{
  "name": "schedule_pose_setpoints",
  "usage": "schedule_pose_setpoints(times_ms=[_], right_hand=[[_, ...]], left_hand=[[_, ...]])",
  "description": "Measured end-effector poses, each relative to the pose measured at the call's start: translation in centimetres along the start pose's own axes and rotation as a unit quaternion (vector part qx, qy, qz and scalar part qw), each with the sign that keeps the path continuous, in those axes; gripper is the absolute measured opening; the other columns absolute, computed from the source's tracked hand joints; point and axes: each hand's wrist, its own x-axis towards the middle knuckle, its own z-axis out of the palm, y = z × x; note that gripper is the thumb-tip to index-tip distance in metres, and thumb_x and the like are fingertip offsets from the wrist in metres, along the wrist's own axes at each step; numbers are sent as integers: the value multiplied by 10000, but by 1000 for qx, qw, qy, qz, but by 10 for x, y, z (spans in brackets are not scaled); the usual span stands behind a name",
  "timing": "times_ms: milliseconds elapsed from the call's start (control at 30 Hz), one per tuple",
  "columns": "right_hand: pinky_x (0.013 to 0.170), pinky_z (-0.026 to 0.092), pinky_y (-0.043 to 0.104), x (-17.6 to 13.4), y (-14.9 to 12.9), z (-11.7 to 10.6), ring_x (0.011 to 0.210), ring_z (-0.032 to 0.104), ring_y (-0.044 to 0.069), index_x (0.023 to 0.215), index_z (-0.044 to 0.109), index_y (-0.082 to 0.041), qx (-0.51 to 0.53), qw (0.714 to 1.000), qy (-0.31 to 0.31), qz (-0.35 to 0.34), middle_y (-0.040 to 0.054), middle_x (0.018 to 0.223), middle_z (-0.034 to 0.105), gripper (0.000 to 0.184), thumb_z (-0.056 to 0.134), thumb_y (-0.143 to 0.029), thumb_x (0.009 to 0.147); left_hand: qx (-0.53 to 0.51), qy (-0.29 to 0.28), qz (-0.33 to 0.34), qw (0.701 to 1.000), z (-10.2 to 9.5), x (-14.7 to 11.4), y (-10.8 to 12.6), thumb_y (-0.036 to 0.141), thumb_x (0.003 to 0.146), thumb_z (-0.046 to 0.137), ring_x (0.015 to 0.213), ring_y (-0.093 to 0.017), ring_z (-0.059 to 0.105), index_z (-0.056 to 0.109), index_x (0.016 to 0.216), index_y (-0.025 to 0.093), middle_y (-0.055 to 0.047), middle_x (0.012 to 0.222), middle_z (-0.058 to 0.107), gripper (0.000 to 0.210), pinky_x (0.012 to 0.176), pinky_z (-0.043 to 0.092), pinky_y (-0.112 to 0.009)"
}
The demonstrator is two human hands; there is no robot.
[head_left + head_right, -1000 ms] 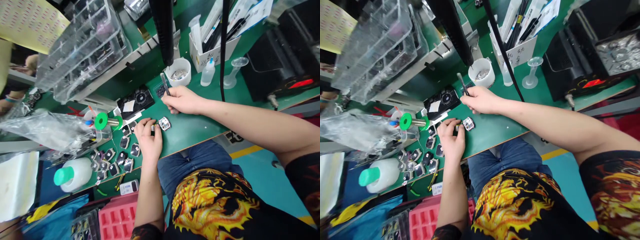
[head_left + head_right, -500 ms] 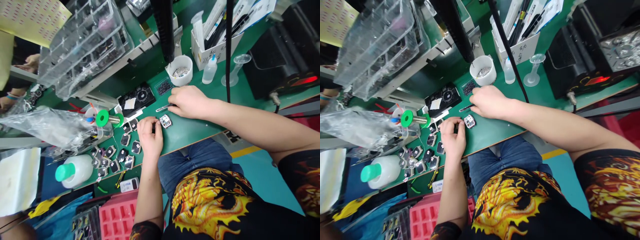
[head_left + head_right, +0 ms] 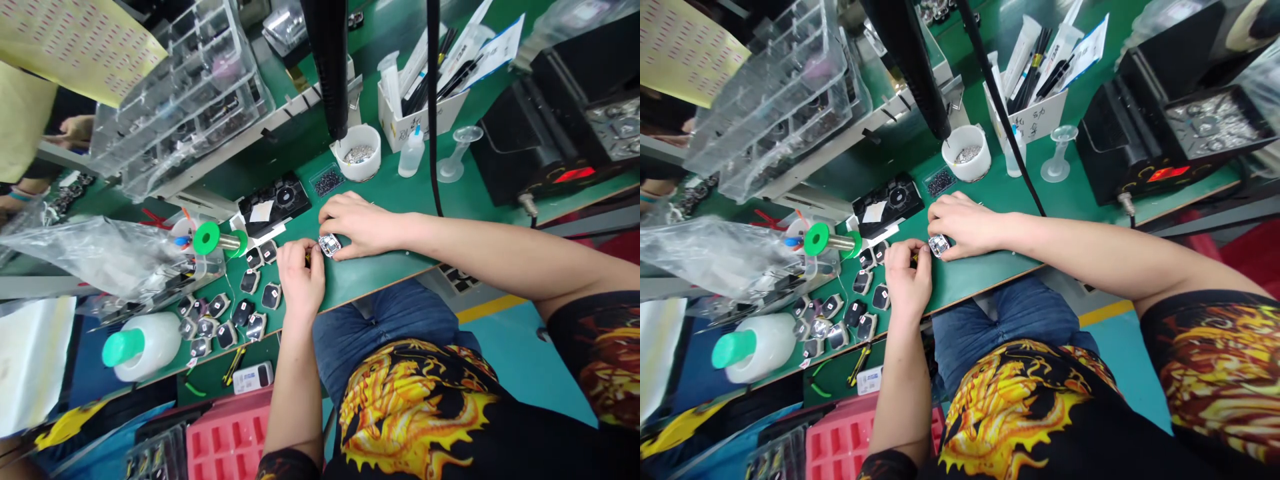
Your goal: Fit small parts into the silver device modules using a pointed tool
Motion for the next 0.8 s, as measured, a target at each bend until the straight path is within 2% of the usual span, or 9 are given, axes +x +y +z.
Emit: schedule_pose_setpoints(times_ms=[533, 800], right_hand=[[1034, 368, 470, 0, -3, -4, 1208, 537, 329, 1085, 755, -154, 4, 1000, -1, 3, 128, 1230, 690, 311, 820, -402, 909], [1071, 353, 480, -2, -4, -4, 1241, 519, 320, 1120, 752, -162, 10, 1000, -5, -2, 118, 1240, 679, 308, 788, -407, 936]], left_hand=[[-20, 2, -43, 999, 1, -1, -6, 333, 1018, 720, 951, -229, 626, 769, 945, 239, -38, 917, 658, 128, 940, 492, -379], [-63, 14, -64, 996, -2, 0, -2, 364, 1020, 706, 912, -200, 695, 769, 907, 227, -32, 926, 768, 189, 893, 531, -345]])
